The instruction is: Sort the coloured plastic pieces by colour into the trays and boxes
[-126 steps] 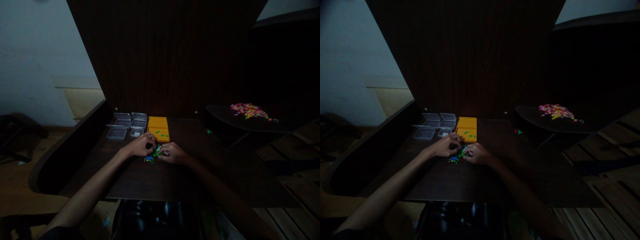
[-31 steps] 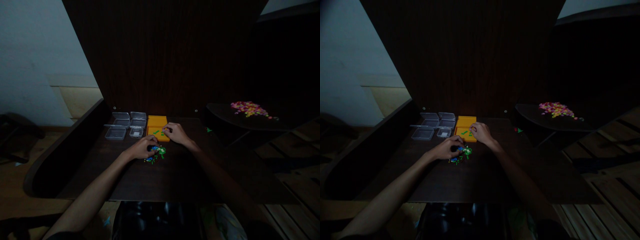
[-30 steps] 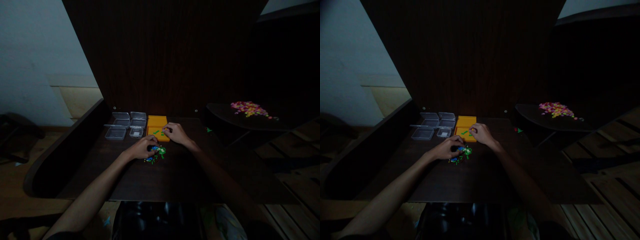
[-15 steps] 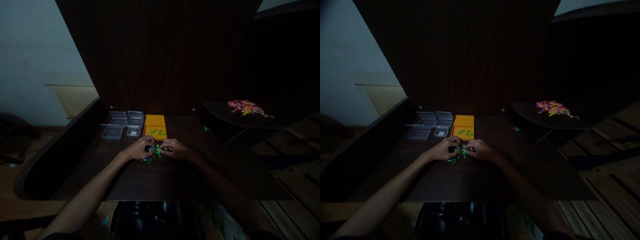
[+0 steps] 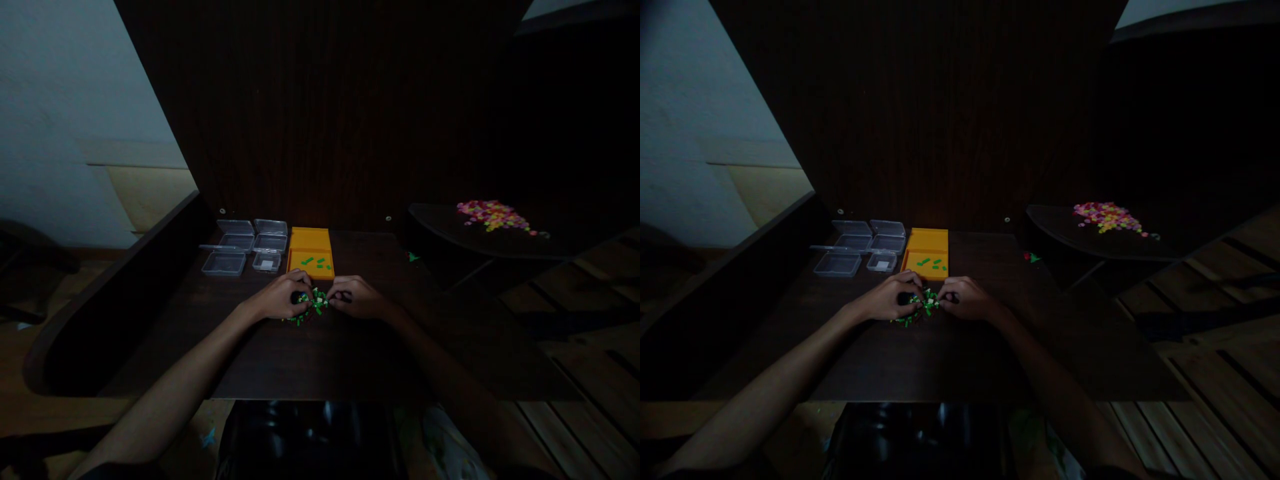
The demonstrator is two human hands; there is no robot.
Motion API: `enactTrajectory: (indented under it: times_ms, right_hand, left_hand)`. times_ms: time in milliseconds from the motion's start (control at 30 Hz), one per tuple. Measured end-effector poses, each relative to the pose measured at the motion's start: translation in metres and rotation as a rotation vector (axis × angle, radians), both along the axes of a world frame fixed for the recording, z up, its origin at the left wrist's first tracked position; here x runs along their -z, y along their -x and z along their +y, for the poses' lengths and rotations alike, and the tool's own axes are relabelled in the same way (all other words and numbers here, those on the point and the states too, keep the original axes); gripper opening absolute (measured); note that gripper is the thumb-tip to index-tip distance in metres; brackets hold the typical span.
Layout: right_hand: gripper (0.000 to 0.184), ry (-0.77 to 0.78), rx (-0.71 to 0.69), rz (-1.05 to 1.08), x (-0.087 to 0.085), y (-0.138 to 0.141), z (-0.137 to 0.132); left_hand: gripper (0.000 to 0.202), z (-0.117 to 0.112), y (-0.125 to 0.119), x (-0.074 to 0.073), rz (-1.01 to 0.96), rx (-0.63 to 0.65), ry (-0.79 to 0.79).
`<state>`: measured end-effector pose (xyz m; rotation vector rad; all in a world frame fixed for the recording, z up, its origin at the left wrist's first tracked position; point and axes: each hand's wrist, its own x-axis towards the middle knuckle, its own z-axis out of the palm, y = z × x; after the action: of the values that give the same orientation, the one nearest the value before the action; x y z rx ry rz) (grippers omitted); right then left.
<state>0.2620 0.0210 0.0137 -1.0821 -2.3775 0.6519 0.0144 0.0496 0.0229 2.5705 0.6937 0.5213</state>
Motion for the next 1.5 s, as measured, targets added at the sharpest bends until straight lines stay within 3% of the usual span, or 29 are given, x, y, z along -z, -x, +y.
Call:
enactTrajectory:
  times_ms: [233, 1033, 1500]
  right_hand:
    - [0.02, 0.009, 0.136, -0.016, 0.008, 0.006, 0.006]
    - [0.019, 0.064, 0.117, -0.038, 0.006, 0.005, 0.006]
    - [0.005, 0.071, 0.108, 0.028, 0.007, 0.006, 0.007]
  left_hand:
    - [0.023, 0.001, -0.002, 0.003, 0.001, -0.021, -0.014]
    - [0.019, 0.001, -0.006, 0.01, -0.01, -0.058, -0.051]
    - [0.015, -0.001, -0.01, 0.011, -0.004, -0.056, -0.05]
